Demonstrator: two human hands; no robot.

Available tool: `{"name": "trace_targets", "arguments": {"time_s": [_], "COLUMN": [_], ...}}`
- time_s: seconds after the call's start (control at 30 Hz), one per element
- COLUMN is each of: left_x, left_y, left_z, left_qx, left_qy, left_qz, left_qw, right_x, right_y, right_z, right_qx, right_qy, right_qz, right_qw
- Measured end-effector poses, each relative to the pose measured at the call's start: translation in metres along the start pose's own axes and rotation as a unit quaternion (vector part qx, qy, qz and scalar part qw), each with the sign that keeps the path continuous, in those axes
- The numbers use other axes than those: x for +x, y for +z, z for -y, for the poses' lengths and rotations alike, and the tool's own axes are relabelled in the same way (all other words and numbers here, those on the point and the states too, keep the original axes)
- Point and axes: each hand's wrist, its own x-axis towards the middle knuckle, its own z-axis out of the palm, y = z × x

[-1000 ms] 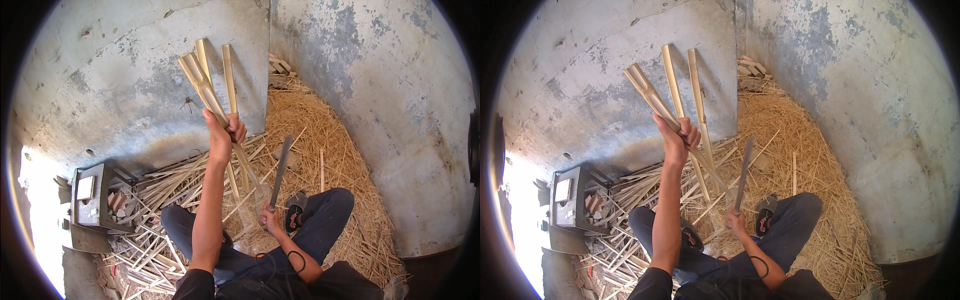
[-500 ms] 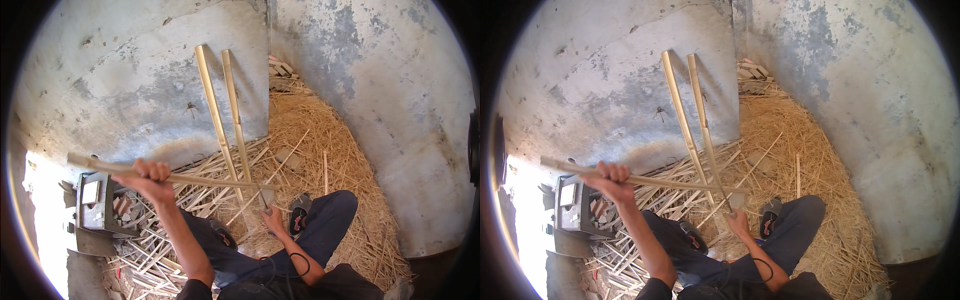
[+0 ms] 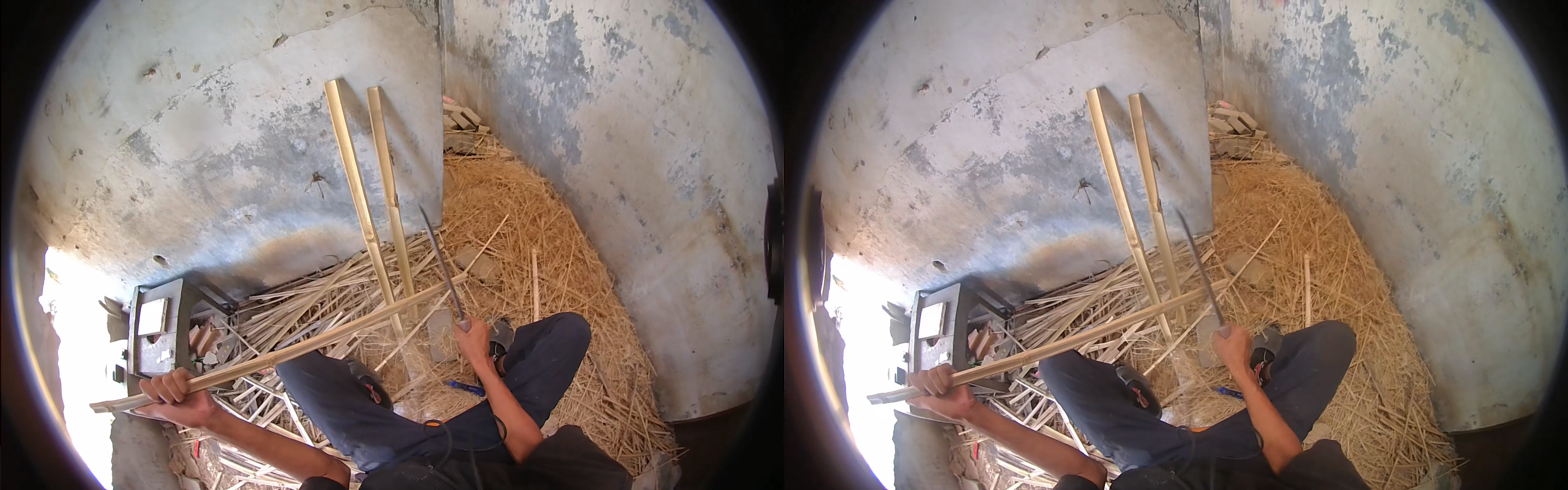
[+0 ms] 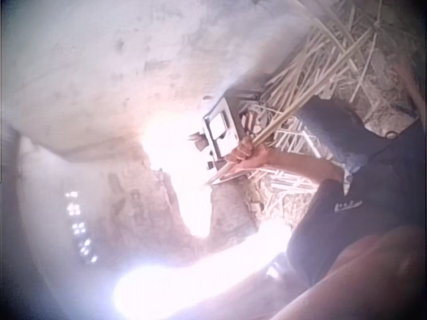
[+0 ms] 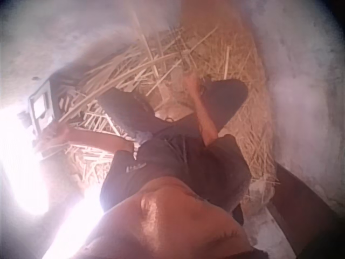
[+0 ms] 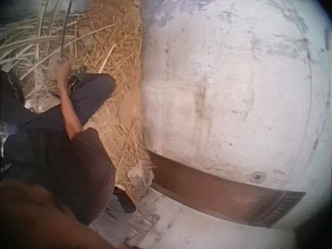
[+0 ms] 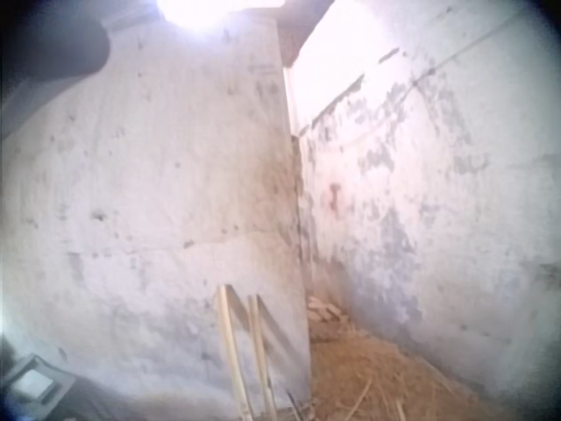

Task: The person sits on a straw-covered floor and uses a blue utility knife to shave thin strips from a long wooden stick. They hold the stick with their left hand and scrape the blade along its length with their right hand, creating a pile of wood shavings.

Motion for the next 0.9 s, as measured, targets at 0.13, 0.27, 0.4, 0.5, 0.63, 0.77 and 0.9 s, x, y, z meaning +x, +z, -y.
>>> {"name": "trace_targets", "arguments": {"time_s": [0.13, 0.27, 0.4, 0.5, 0.63, 0.77, 0.9], "left_x": [-0.009, -0.008, -0.007, -0.019, -0.034, -0.05, -0.055], "left_y": [-0.023, -0.033, -0.078, -0.09, -0.104, -0.124, -0.128], "left_z": [0.018, 0.004, -0.094, -0.14, -0.143, -0.125, -0.093], "left_qx": [0.007, -0.013, -0.037, 0.008, 0.045, 0.026, -0.071], "left_qy": [0.004, 0.006, 0.033, 0.059, 0.064, 0.082, 0.062], "left_qz": [-0.029, -0.044, 0.024, -0.017, 0.006, -0.05, -0.096], "left_qw": [1.0, 0.999, 0.999, 0.998, 0.997, 0.995, 0.991], "right_x": [-0.015, -0.01, 0.027, 0.037, 0.02, 0.007, -0.017], "right_y": [-0.016, -0.039, -0.05, -0.046, -0.029, 0.034, 0.11], "right_z": [0.044, 0.053, -0.014, -0.046, -0.038, -0.075, -0.128], "right_qx": [0.008, -0.059, -0.067, 0.126, 0.303, 0.308, 0.218], "right_qy": [-0.111, -0.137, 0.017, 0.196, 0.271, 0.323, 0.409], "right_qz": [0.042, 0.058, -0.036, -0.034, -0.039, 0.041, 0.117], "right_qw": [0.993, 0.987, 0.997, 0.972, 0.913, 0.894, 0.878]}}
